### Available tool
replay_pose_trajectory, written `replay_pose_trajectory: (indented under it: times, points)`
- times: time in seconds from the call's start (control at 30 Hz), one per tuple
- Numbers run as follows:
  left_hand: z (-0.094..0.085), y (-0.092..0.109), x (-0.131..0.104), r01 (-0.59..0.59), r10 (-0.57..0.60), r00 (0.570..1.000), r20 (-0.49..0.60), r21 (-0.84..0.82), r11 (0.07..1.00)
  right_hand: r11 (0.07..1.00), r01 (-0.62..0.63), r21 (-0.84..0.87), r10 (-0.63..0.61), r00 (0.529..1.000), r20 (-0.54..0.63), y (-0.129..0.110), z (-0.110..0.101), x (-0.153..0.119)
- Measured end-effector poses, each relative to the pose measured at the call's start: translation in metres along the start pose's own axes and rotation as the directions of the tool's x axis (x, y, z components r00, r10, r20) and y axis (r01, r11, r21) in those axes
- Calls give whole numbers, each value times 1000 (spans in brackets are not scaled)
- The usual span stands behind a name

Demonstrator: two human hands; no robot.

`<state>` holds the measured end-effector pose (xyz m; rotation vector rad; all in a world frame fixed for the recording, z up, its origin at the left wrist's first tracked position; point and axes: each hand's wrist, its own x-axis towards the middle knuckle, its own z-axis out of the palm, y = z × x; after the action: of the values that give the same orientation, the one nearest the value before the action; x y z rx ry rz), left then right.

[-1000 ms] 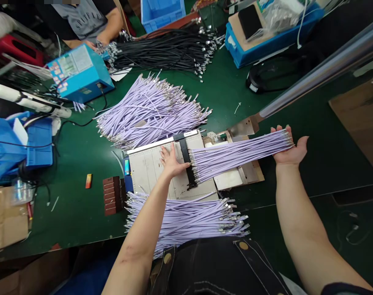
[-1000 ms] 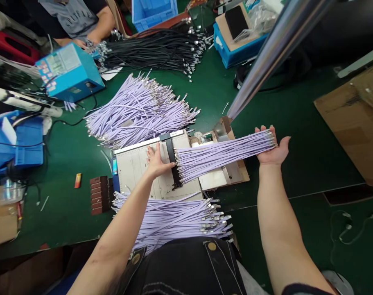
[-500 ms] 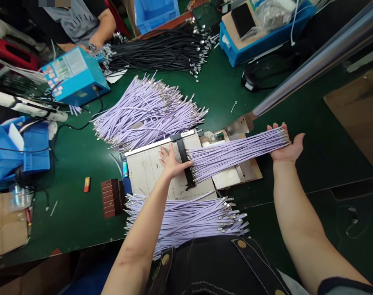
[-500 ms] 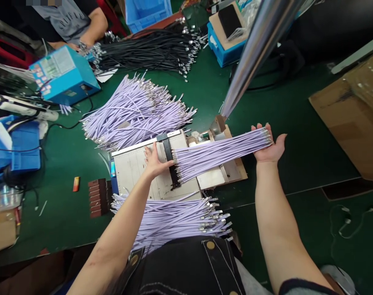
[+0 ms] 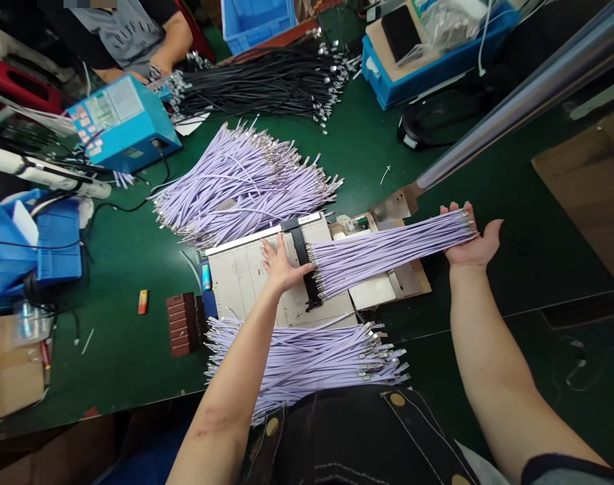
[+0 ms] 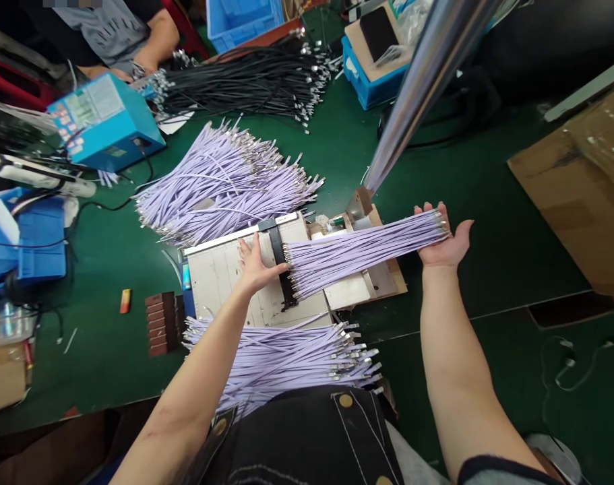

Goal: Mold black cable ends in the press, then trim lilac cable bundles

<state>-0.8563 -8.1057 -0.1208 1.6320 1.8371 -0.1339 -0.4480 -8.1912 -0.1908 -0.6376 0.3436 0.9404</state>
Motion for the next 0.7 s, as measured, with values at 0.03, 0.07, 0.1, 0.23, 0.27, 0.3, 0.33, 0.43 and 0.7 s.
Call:
replay_pose_trajectory:
  times: [0.03,0.07,0.1,0.23,0.27,0.3,0.33,0.43,0.7]
  points:
    - [2,3,0,-16,16,1000,-10,18,1000,1000,-1,-1,1,1000,1,0,0,0]
    - [5,7,0,-37,37,999,-18,42,998,1000,-2,-6,2,1000,5,0,0,-1]
    - [7,9,1,-58,60,998,-26,69,996,1000,-4,-16,4,1000,11,1,1,-1]
    - [13,11,2,-113,125,989,-82,128,985,999,5,-47,-4,1000,24,1,1,-2]
    - [13,10,2,-117,129,987,-92,124,985,999,0,-44,1,1000,23,1,1,-2]
    - [13,9,0,-118,129,988,-90,116,986,999,-6,-37,6,1000,19,0,0,-2]
    - [13,7,-1,-121,130,989,-77,107,987,1000,-12,-27,12,1000,14,0,0,-2]
    - [17,6,-6,-139,141,990,-8,112,984,1000,-11,-12,11,1000,3,0,0,-1]
    - [19,2,-8,-20,21,1000,-18,72,997,998,22,-51,-20,999,42,0,-3,0]
